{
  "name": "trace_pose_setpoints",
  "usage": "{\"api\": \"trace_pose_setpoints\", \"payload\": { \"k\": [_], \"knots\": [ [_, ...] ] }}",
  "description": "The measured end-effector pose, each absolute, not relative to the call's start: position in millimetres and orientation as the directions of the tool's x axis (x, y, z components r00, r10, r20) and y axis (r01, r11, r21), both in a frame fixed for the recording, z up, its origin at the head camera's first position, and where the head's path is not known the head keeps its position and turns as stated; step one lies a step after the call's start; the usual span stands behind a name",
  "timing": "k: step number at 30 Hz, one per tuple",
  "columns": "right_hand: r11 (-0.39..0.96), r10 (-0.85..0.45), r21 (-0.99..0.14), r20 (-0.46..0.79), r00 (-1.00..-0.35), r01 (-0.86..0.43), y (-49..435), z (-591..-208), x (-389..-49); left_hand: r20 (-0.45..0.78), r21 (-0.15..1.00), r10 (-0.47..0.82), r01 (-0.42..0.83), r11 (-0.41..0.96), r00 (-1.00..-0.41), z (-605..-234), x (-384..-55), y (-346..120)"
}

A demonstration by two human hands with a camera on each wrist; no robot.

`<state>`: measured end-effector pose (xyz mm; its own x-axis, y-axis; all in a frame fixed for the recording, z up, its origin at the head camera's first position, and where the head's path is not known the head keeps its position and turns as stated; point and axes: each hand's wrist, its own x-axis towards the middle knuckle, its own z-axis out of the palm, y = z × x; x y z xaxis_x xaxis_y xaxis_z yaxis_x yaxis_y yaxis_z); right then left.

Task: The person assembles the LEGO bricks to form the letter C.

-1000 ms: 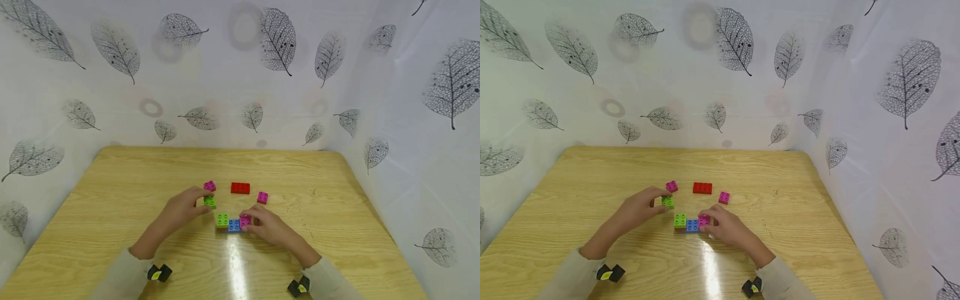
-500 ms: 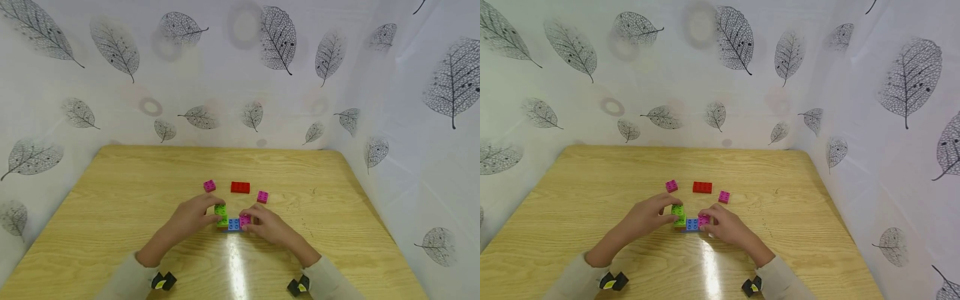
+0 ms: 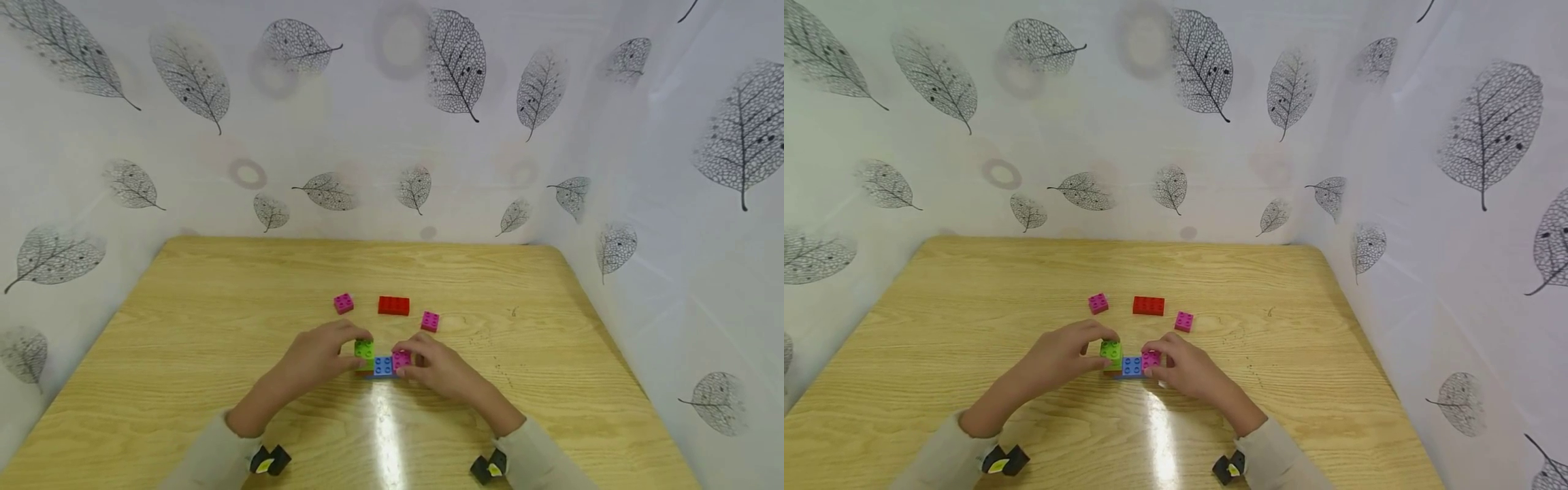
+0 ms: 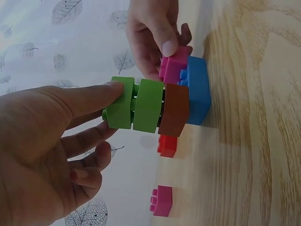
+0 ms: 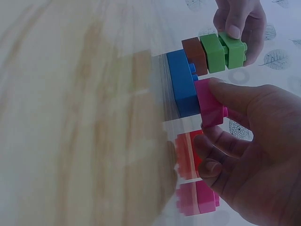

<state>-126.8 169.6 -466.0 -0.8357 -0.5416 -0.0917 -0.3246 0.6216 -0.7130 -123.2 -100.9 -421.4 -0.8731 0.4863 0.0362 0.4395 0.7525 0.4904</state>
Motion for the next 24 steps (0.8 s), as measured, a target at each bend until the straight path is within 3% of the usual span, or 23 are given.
{"api": "trace_pose_setpoints", "payload": {
  "k": [15, 24],
  "knots": [
    [0.622, -0.534, -0.715, -0.089, -0.840, -0.320, 170.3, -467.1, -126.9, 0.076, 0.507, 0.520, 0.482, 0.715, -0.851, -423.7, -123.5, -100.3],
    [0.611, -0.540, -0.723, -0.083, -0.837, -0.322, 170.1, -466.9, -127.0, 0.040, 0.559, 0.501, 0.435, 0.706, -0.865, -425.8, -123.7, -98.6]
  ]
}}
